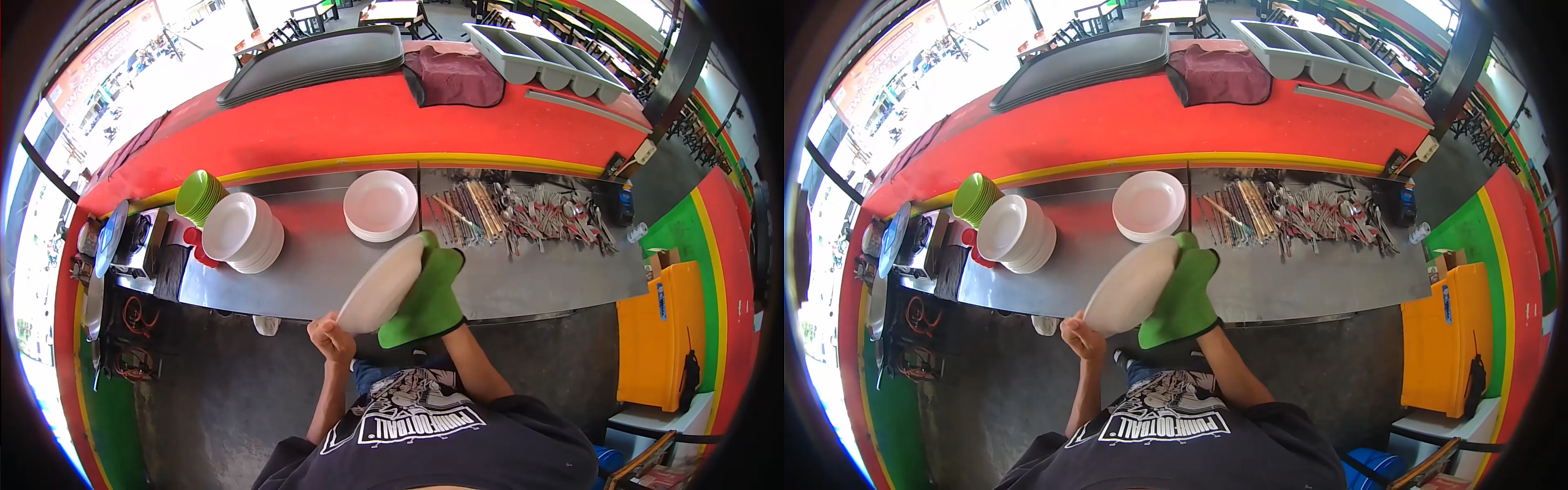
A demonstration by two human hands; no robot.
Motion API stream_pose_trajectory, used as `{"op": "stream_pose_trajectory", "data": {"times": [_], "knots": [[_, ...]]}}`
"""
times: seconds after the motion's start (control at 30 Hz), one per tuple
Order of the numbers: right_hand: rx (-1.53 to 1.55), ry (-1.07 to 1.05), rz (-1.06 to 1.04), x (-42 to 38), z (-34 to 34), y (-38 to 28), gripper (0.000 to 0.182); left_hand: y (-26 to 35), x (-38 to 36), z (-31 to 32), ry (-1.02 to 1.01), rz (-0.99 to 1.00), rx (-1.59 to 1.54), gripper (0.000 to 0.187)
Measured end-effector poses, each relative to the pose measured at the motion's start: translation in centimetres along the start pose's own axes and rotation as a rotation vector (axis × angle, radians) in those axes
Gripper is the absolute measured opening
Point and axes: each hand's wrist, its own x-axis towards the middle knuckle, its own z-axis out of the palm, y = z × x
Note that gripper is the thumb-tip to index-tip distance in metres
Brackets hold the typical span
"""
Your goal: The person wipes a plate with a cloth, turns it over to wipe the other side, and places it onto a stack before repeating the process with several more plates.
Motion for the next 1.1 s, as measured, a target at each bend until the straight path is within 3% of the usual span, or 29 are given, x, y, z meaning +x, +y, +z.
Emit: {"op": "stream_pose_trajectory", "data": {"times": [0.03, 0.13, 0.17, 0.27, 0.3, 0.33, 0.4, 0.43, 0.53, 0.7, 0.87, 0.97, 1.0, 1.07, 1.1], "knots": [[-0.125, 0.019, 0.026, 1.3, -1.2, -2.3, 0.050, -0.4, 0.2, -0.3, -0.046, 0.115, -0.014, 0.063], [1.379, -0.140, 0.607, 2.4, -3.0, -4.2, 0.049, 0.5, 1.3, -0.4, -0.152, 0.123, -0.109, 0.061], [1.149, -0.083, 0.663, 2.8, -2.8, -5.3, 0.058, 0.4, 1.5, -0.2, -0.165, 0.148, -0.073, 0.058], [1.110, -0.139, 0.675, 3.8, -2.9, -6.4, 0.062, -0.3, 2.2, 0.0, -0.215, 0.225, 0.036, 0.052], [1.109, -0.069, 0.684, 4.0, -2.8, -6.7, 0.055, -0.4, 2.5, -0.7, -0.317, 0.127, 0.081, 0.043], [1.108, 0.001, 0.692, 4.1, -2.6, -7.0, 0.050, -0.6, 2.6, -0.2, -0.242, 0.048, 0.122, 0.039], [1.100, 0.143, 0.708, 4.2, -2.3, -7.3, 0.045, -0.4, 2.9, 1.5, -0.092, -0.112, 0.202, 0.048], [1.053, 0.170, 0.699, 4.0, -1.9, -6.4, 0.044, -1.9, 2.2, 1.1, -0.176, -0.386, 0.010, 0.059], [0.906, 0.220, 0.754, 3.6, -1.0, -3.8, 0.040, -5.8, 1.4, 0.7, -0.228, -0.745, -0.275, 0.052], [0.881, 0.260, 0.931, 5.6, 0.9, -2.9, 0.024, -12.3, 0.9, 0.5, -0.301, -0.730, -0.254, 0.044], [0.567, 0.340, 0.827, 6.4, 4.6, 0.5, 0.014, -18.1, 1.4, 1.3, -0.220, -0.744, -0.092, 0.033], [0.456, 0.379, 0.811, 7.2, 6.9, 0.8, 0.014, -20.8, 1.3, 2.8, -0.160, -0.618, 0.079, 0.030], [0.562, 0.424, 0.842, 7.9, 7.5, -0.2, 0.014, -21.2, 1.5, 2.9, -0.176, -0.642, 0.056, 0.031], [0.463, 0.414, 0.762, 6.5, 8.5, 6.6, 0.013, -21.9, 2.1, 3.4, -0.210, -0.690, 0.006, 0.033], [0.377, 0.432, 0.756, 6.7, 8.8, 6.7, 0.012, -21.6, 2.7, 3.6, -0.231, -0.753, -0.070, 0.035]]}}
